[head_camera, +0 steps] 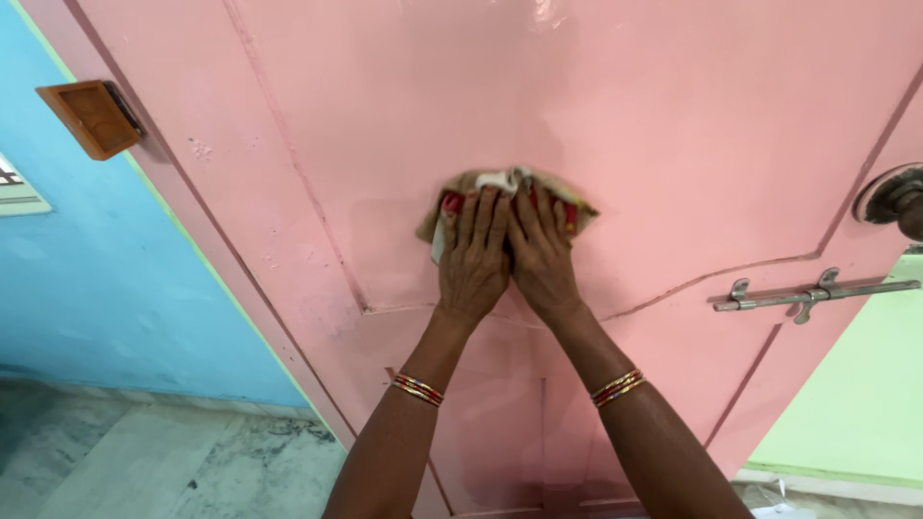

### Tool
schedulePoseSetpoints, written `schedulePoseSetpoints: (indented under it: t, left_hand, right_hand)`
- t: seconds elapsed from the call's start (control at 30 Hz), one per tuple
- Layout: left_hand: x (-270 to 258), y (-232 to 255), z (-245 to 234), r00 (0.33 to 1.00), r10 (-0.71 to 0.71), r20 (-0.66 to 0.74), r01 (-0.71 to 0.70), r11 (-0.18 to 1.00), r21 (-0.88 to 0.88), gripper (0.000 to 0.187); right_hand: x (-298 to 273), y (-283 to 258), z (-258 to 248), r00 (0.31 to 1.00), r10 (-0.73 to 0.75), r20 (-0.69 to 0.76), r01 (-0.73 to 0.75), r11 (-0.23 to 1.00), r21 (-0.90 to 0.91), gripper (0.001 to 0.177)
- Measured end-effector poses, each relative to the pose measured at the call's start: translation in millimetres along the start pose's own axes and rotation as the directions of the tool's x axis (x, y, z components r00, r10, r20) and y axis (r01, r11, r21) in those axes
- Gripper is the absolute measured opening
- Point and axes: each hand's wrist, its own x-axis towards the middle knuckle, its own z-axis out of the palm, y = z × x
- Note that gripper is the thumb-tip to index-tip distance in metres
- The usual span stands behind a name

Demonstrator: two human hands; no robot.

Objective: The person wipes the surface of a pink door using a cloth. They move the cloth in circular and back-and-forth motions across the door panels, covering the area around the handle and latch.

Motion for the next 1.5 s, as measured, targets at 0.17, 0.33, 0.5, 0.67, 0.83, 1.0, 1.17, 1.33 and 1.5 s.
schedulePoseSetpoints:
  t: [0.17, 0.33, 0.5, 0.67, 0.83, 1.0, 1.17, 1.33, 1.5]
  left_hand:
    - [-45.5, 10.8, 24.6, 0.998, -0.005, 0.065, 0.009, 0.998, -0.069, 0.062]
    - [-79.2, 56.5, 55.3, 0.985, 0.06, 0.161, -0.036, 0.988, -0.147, 0.062]
    - [-74.9, 103.6, 75.4, 0.966, 0.163, 0.2, -0.114, 0.966, -0.234, 0.06]
    - [-36.7, 143.7, 89.6, 0.954, 0.233, 0.189, -0.185, 0.953, -0.242, 0.06]
    - [9.1, 160.0, 89.5, 0.946, 0.292, 0.143, -0.258, 0.942, -0.212, 0.06]
    - [52.3, 137.5, 84.7, 0.956, 0.277, 0.101, -0.264, 0.956, -0.125, 0.06]
    - [38.2, 97.9, 66.9, 0.985, 0.172, 0.002, -0.171, 0.984, -0.049, 0.054]
    - [-13.7, 95.0, 63.5, 0.989, 0.119, 0.085, -0.115, 0.992, -0.047, 0.057]
    - [-58.2, 118.4, 92.4, 0.983, 0.127, 0.136, -0.111, 0.987, -0.115, 0.059]
  right_hand:
    - [-53.1, 10.8, 8.6, 0.997, -0.035, 0.071, 0.031, 0.998, 0.059, 0.065]
    - [-119.9, 45.1, 3.5, 0.987, 0.045, 0.152, -0.053, 0.998, 0.044, 0.072]
    - [-164.5, 96.3, -9.4, 0.963, 0.165, 0.212, -0.181, 0.982, 0.058, 0.082]
    - [-170.8, 141.4, -28.9, 0.963, 0.224, 0.148, -0.223, 0.974, -0.03, 0.073]
    - [-136.3, 156.2, -52.0, 0.954, 0.289, 0.078, -0.286, 0.957, -0.036, 0.071]
    - [-80.0, 146.9, -52.7, 0.968, 0.234, -0.088, -0.237, 0.971, -0.025, 0.065]
    - [-55.7, 115.0, -42.6, 0.977, 0.183, -0.111, -0.169, 0.978, 0.125, 0.059]
    - [-89.6, 101.5, -43.5, 0.997, 0.079, 0.009, -0.08, 0.98, 0.183, 0.063]
    - [-140.1, 127.4, -40.2, 0.997, -0.006, 0.071, 0.0, 0.996, 0.085, 0.061]
